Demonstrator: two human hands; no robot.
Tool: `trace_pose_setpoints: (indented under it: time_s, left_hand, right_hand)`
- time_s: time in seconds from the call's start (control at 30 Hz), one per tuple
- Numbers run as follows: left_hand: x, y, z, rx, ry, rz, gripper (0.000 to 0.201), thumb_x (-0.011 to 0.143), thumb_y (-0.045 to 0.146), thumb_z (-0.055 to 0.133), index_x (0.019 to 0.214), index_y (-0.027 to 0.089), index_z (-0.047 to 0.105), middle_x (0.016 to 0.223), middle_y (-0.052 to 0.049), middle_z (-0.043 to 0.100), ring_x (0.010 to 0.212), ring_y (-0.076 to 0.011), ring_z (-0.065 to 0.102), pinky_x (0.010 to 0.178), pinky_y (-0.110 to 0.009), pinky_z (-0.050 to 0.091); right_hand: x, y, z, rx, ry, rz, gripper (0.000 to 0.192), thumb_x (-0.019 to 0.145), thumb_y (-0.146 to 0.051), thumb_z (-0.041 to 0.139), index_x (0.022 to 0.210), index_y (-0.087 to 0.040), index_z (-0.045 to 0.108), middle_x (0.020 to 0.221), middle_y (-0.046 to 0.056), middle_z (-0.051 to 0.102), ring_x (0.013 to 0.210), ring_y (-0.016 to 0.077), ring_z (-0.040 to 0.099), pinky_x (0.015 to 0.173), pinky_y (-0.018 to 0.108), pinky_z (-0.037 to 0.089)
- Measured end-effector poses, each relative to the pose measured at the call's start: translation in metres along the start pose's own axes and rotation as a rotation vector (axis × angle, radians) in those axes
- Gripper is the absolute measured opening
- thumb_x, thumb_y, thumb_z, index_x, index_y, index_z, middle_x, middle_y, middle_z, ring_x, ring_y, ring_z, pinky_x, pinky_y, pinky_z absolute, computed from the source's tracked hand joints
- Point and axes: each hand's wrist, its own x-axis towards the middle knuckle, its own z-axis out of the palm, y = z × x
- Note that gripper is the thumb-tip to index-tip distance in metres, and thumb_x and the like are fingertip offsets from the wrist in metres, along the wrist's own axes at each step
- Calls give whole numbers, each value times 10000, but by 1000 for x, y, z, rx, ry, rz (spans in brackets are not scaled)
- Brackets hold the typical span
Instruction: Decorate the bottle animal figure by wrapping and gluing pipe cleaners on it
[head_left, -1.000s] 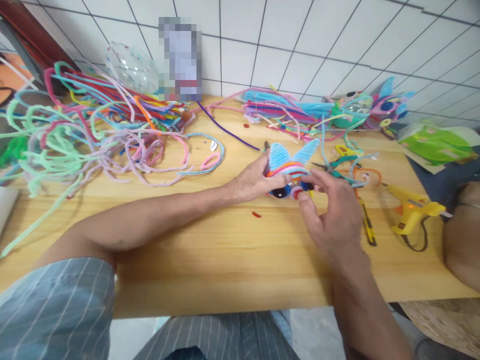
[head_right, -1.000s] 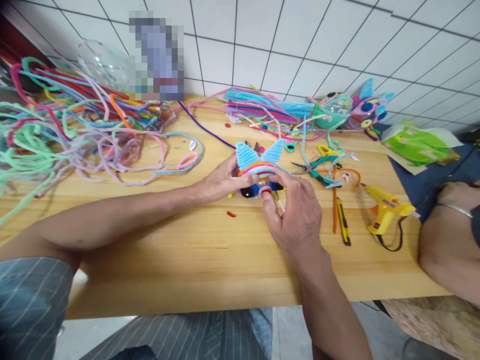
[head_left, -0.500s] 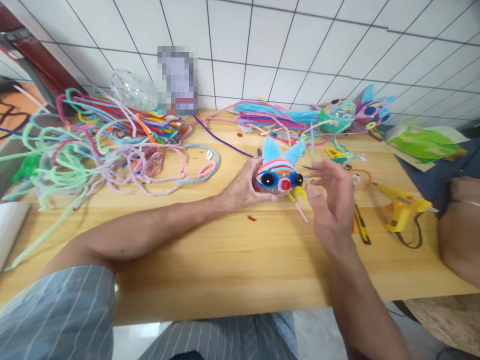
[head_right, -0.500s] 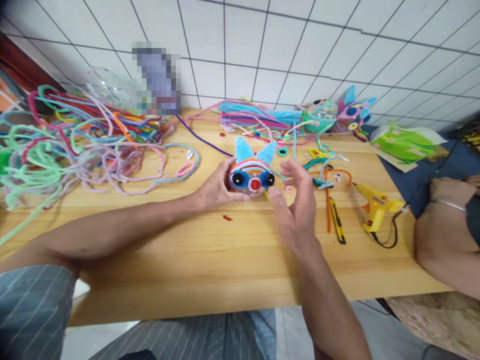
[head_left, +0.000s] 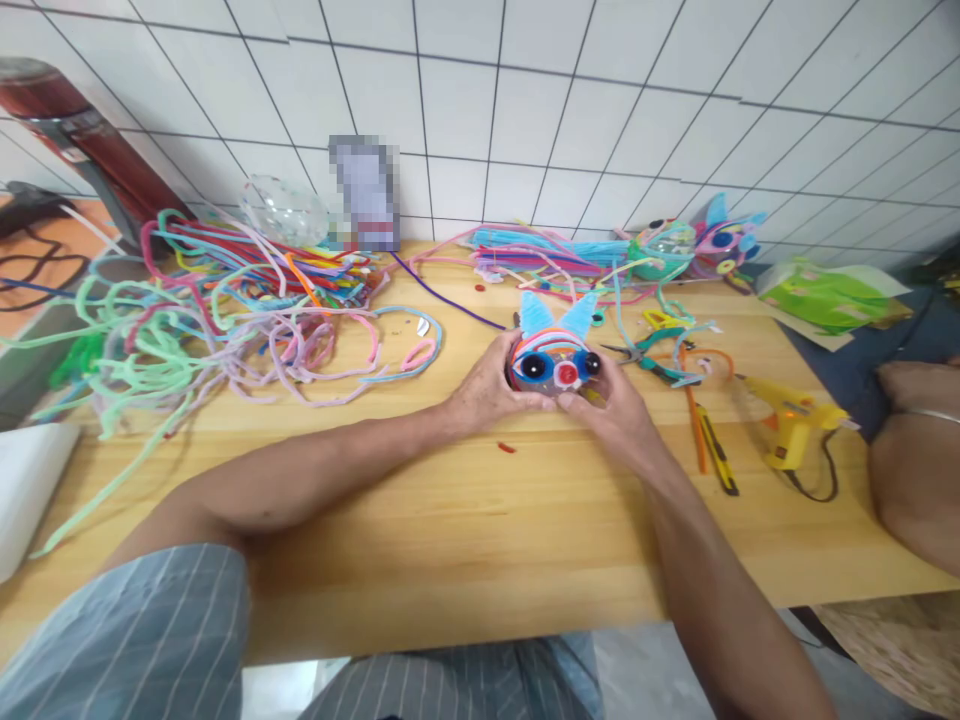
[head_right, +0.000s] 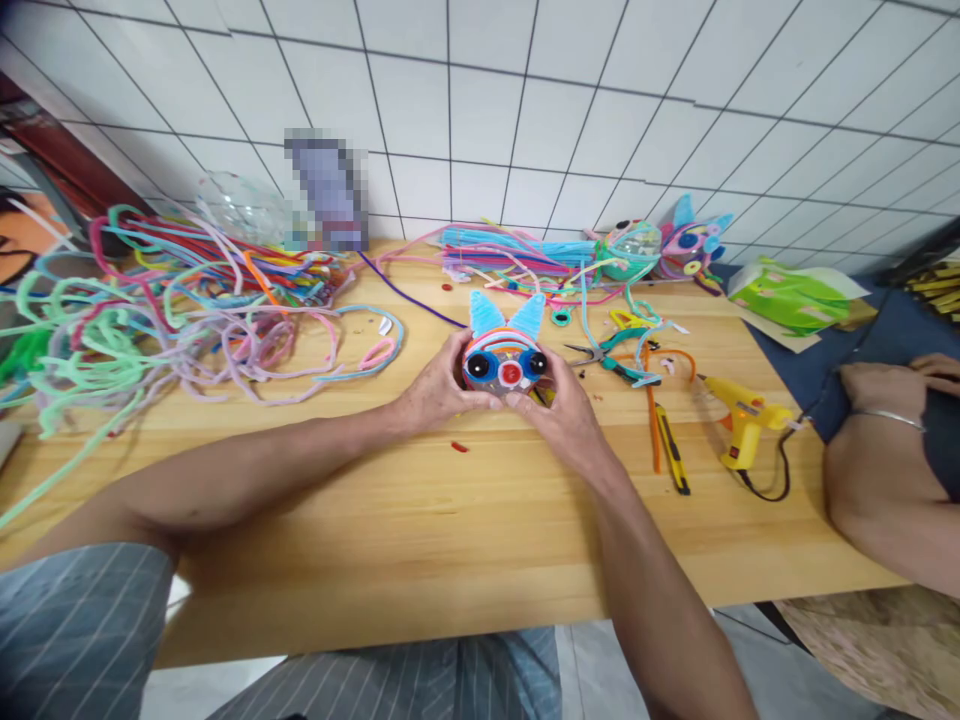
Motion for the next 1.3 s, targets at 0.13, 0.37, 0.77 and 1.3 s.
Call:
trace_pose_setpoints:
  time_s: [0.13, 0.37, 0.77, 1.3]
  left_hand:
    - [-3, 5, -1, 4, -13, 30, 1246, 566, 731, 1016, 1559, 215, 468, 1527, -206, 603, 1442, -407, 592, 1228, -574, 484]
    - [0, 17, -16, -9, 301, 56, 528, 1055, 699, 531, 1273, 225, 611, 1244, -105, 699, 1157, -245, 659, 1089, -426, 513]
    - [24, 21, -19, 29, 305, -196, 476, 1098, 457, 582, 695, 208, 540, 629, 29, 464, 657, -146, 425, 663, -301, 383]
    - [27, 9, -20, -2, 337, -162, 124, 1016, 134, 533, 1030, 188, 644, 745, 46, 554, 697, -127, 492, 727, -245, 447]
  right_hand:
    - [0, 4, -2, -18, -7, -9, 794, 825, -571, 889, 1498, -260, 606, 1487, 144, 712, 1282, 332, 729, 1129, 595, 582]
    - [2, 7, -12, 12, 103, -124, 753, 909, -704, 771, 1508, -284, 595, 1529, 150, 680, 1363, 319, 687, 1152, 571, 564]
    - [11, 3, -26, -140, 410, -176, 548, 998, -560, 659, 1413, -203, 653, 1303, 153, 764, 1137, 278, 737, 1072, 557, 575]
    - [13, 7, -33, -275, 400, -216, 571, 995, -522, 653, 1450, -178, 640, 1267, 160, 777, 1100, 290, 749, 1034, 558, 611]
